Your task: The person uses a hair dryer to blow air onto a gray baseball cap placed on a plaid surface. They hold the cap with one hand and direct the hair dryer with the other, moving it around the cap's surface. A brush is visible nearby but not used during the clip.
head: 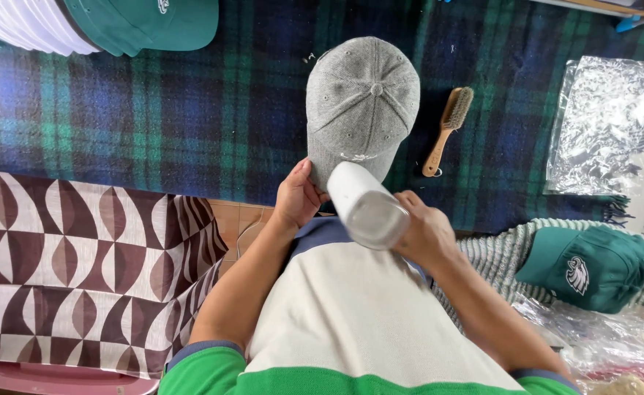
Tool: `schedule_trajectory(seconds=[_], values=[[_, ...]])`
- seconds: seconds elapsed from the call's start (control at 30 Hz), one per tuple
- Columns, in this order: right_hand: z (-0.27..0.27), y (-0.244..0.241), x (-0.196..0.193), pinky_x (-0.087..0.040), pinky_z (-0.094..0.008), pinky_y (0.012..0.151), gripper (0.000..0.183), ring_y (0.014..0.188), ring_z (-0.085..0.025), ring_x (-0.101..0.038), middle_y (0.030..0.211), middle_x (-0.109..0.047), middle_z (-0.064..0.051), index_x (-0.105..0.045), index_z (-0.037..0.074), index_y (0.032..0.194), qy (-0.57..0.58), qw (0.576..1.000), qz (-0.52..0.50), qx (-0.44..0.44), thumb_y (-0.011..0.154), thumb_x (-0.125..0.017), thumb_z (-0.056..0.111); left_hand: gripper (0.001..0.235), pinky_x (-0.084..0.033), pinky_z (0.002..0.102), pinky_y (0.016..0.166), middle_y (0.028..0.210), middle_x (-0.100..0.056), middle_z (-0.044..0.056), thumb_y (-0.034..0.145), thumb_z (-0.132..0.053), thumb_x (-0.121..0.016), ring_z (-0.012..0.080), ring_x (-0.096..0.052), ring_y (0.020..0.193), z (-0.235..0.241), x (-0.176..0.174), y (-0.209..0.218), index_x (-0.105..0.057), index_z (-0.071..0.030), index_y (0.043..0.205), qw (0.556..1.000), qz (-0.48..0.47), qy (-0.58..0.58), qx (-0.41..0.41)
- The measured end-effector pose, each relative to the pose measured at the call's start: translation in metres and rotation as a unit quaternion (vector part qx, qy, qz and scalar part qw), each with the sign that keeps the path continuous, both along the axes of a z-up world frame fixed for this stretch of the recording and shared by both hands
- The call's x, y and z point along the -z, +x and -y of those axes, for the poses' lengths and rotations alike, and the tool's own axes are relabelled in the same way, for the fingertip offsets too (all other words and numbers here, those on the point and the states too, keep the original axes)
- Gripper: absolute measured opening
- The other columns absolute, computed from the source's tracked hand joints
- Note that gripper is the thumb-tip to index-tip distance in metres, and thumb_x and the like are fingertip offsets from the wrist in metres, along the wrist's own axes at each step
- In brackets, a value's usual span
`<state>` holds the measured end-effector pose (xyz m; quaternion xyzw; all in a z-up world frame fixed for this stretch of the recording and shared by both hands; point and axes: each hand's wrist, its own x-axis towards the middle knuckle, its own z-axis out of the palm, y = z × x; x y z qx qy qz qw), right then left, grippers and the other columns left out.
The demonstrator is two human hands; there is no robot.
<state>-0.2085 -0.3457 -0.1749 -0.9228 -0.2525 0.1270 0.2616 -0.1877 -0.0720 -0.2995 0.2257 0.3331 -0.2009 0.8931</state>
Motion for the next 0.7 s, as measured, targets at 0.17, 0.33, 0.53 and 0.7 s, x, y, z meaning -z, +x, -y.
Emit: schedule_trajectory(seconds=[0.17,0.33,0.53,0.7], values=[[-0.111,0.036,-0.053,-0.061,-0.053,0.058,0.058,0.071,-0.042,-0.073,0.108,-0.055,-0.005,-0.054,0.016,0.118,-0.229,0.961,-0.149,0.044,0.079,-0.070,0.056,0.050,-0.067,0.053,0.075,0.106,-0.076,0.017,0.096,-0.058,-0.059,0.0363,-0.077,0.089,-0.001,-0.011,0.005,-0.072,-0.019,0.122,0.998,-0.034,-0.040,-0.034],[-0.149,0.072,-0.047,-0.058,-0.058,0.061,0.064,0.072,-0.053,-0.069,0.109,-0.048,-0.008,-0.046,0.017,0.115,-0.235,0.954,-0.186,0.030,0.089,-0.058,0.074,0.049,-0.066,0.050,0.079,0.105,-0.077,0.015,0.094,-0.058,-0.063,0.0331,-0.077,0.090,0.005,-0.010,-0.001,-0.074,-0.017,0.118,0.997,-0.055,-0.046,-0.038],[-0.092,0.039,-0.032,-0.053,-0.055,0.050,0.052,0.060,-0.051,-0.064,0.097,-0.047,-0.005,-0.049,0.016,0.110,-0.112,0.992,-0.049,0.008,0.077,-0.069,0.051,0.048,-0.064,0.045,0.085,0.104,-0.078,0.012,0.091,-0.058,-0.068,0.0290,-0.077,0.092,0.005,-0.008,-0.004,-0.078,-0.015,0.112,0.994,-0.079,-0.048,-0.064],[0.004,0.022,0.002,-0.054,-0.055,0.050,0.067,0.063,-0.043,-0.065,0.096,-0.052,-0.006,-0.051,0.017,0.120,0.012,0.999,-0.031,-0.024,0.061,-0.073,0.042,0.029,-0.064,0.050,0.087,0.111,-0.075,0.019,0.100,-0.022,-0.068,0.0363,-0.075,0.099,0.010,0.053,-0.002,-0.069,-0.009,0.125,0.998,-0.017,0.037,-0.056]])
